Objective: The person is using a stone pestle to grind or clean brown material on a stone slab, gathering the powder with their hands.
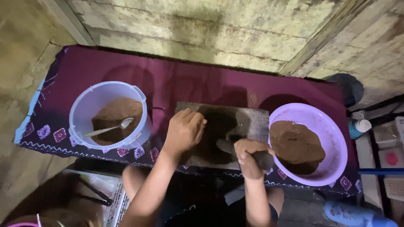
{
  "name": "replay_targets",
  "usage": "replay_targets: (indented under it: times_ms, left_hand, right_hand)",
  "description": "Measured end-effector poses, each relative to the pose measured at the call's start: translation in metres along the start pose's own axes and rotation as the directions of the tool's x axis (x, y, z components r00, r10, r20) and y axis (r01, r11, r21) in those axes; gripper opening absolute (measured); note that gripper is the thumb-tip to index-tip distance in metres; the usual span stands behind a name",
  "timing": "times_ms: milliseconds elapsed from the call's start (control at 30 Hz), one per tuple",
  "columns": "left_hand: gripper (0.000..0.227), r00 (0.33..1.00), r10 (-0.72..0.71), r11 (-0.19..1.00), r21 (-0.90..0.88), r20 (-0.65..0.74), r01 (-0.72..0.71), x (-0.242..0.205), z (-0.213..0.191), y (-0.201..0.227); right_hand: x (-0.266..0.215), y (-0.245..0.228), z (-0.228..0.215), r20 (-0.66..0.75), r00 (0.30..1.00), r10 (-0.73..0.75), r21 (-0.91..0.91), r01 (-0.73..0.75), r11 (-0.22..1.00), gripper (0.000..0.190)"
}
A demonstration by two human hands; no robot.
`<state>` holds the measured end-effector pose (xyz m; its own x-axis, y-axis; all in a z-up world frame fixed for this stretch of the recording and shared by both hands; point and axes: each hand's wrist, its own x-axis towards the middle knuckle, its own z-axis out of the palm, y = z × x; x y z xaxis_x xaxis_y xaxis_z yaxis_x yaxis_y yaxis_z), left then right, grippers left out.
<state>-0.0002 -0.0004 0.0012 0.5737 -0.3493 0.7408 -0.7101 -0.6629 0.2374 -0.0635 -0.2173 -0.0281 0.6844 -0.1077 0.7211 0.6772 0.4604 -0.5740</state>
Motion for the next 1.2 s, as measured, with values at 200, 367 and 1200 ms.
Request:
replay_targets:
  times_ms: [200,367,1200]
  left_hand:
    - [0.028,0.999,-0.038,0.998,-0.04,0.002,0.038,0.0,0.003,0.0]
    - [0.018,1.0,-0.022,1.0,0.015,-0.009,0.022,-0.006,0.008,-0.003]
    - [0.015,0.994,-0.017,0.992,0.124,0.111,0.003,0.019,-0.04,0.019]
  right_hand:
    - [-0.006,-0.02,-0.002,0.042,0.998,0.054,0.038,-0.055,0.998,0.017]
    - [-0.007,0.021,-0.008,0.075,0.996,0.037,0.065,-0.042,0.997,0.022]
    - [-0.001,-0.004,-0.002,-0.023,1.0,0.018,0.104,-0.015,0.994,0.015]
